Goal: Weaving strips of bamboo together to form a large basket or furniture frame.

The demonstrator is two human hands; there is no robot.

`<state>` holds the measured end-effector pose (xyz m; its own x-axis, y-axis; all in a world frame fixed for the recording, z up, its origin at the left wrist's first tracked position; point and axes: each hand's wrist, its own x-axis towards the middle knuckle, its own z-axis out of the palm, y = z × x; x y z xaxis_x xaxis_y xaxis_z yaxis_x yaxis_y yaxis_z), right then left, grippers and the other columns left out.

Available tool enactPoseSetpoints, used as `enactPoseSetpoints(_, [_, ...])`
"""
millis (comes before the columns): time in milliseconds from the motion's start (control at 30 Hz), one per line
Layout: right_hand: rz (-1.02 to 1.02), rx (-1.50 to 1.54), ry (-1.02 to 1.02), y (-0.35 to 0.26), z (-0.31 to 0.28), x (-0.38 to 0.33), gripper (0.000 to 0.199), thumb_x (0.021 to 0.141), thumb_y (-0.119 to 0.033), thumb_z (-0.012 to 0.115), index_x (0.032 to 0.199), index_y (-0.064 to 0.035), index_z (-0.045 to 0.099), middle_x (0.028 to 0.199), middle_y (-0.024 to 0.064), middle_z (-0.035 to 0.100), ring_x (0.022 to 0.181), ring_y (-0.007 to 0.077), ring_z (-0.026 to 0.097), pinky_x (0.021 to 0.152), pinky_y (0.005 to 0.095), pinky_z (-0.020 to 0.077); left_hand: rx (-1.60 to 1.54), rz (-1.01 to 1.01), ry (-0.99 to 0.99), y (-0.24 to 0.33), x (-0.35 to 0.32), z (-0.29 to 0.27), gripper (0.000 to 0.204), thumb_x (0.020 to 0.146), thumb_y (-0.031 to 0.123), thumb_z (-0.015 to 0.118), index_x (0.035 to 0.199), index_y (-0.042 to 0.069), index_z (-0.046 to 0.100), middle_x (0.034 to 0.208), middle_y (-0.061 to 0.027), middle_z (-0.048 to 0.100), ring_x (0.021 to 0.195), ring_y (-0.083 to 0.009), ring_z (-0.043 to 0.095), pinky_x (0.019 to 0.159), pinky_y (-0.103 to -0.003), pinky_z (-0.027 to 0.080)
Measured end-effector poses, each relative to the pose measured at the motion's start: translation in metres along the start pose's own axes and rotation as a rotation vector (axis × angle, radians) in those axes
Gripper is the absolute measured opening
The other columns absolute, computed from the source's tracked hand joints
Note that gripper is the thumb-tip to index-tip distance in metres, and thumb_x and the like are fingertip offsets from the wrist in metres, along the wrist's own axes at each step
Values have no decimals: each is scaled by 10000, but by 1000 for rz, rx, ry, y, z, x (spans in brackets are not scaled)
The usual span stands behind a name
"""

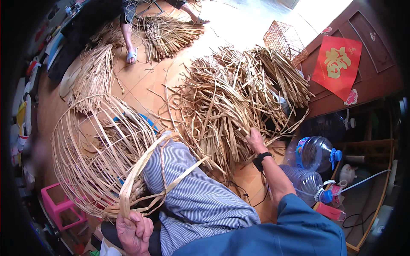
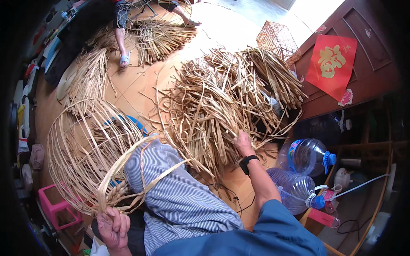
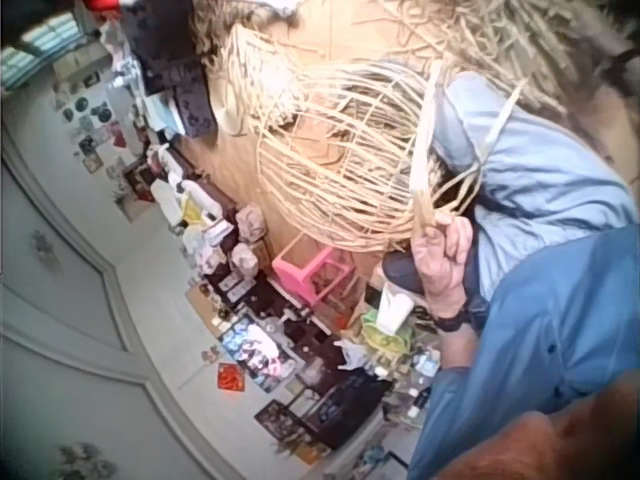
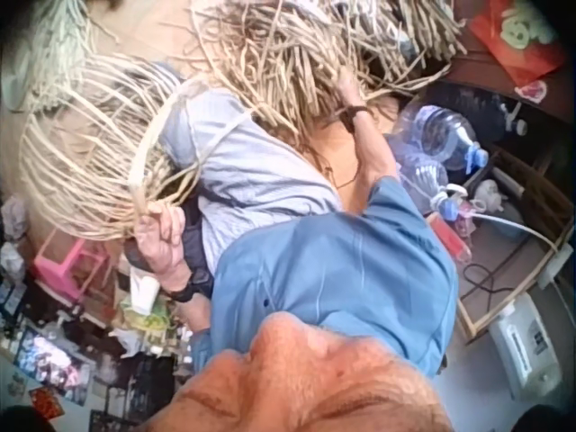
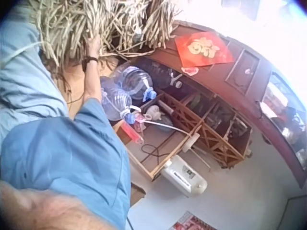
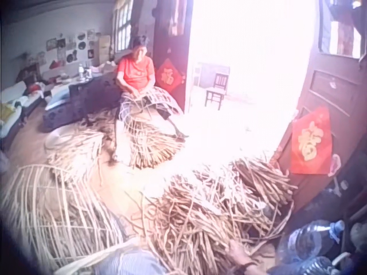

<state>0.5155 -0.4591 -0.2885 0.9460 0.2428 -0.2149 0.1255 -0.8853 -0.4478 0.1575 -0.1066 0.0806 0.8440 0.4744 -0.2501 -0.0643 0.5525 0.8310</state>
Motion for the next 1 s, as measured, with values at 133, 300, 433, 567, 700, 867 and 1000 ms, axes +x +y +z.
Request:
enactPoseSetpoints(133, [-41, 70, 160, -7, -33, -8, 219, 895, -154, 588, 977, 34, 512, 855, 330, 637, 853, 509, 629, 753, 586, 501, 1, 8, -7, -2, 3, 8, 255, 1042, 264, 593, 1045, 10, 578, 572, 10, 375, 386, -100, 353, 415, -266, 284])
enactPoseSetpoints(300, [-133, -197, 24, -3, -62, -18, 182, 923, -149, 591, 890, 29, 602, 750, 276, 663, 721, 481, 662, 661, 577, 524, 12, -20, 20, -9, 5, 12, 259, 1057, 272, 565, 1046, 14, 576, 573, 13, 374, 392, -96, 350, 424, -263, 286])
enactPoseSetpoints(433, [-342, -382, 182, -7, -82, -32, 194, 923, -166, 590, 817, -10, 635, 723, 225, 650, 701, 439, 661, 625, 544, 526, -3, -39, -30, -12, 3, 11, 271, 1059, 286, 562, 1050, 15, 578, 575, 17, 375, 394, -93, 346, 424, -259, 285])
enactPoseSetpoints(567, [-320, -372, 23, -40, -114, -60, 146, 925, -148, 566, 857, -18, 569, 692, 208, 630, 669, 423, 648, 579, 531, 502, -30, -137, 46, -15, 0, 13, 323, 1048, 310, 581, 1050, -13, 591, 553, 24, 380, 405, -85, 352, 430, -252, 297])
enactPoseSetpoints(700, [66, 732, -608, -97, -172, -92, 220, 1058, -224, 492, 973, -44, 586, 606, 37, 548, 470, 160, 506, 469, 302, 428, -46, -206, 111, -17, 0, 14, 301, 1067, 294, 547, 1063, -4, 587, 565, 29, 374, 420, -70, 319, 435, -242, 273])
enactPoseSetpoints(867, [-108, 1560, -552, -152, -236, -128, 316, 1100, -244, 435, 1280, -11, 551, 656, 28, 528, 480, 113, 458, 483, 254, 390, -63, -240, 151, -20, 1, 15, 284, 1077, 283, 525, 1078, 7, 589, 580, 30, 371, 436, -59, 285, 444, -234, 257])
enactPoseSetpoints(1000, [-542, 1859, -371, -169, -259, -129, 204, 1076, -228, 507, 1194, -106, 619, 795, 49, 571, 678, 169, 551, 589, 321, 448, -92, -240, 151, -22, 1, 16, 283, 1075, 285, 528, 1093, 11, 594, 586, 28, 374, 437, -58, 292, 447, -233, 262])
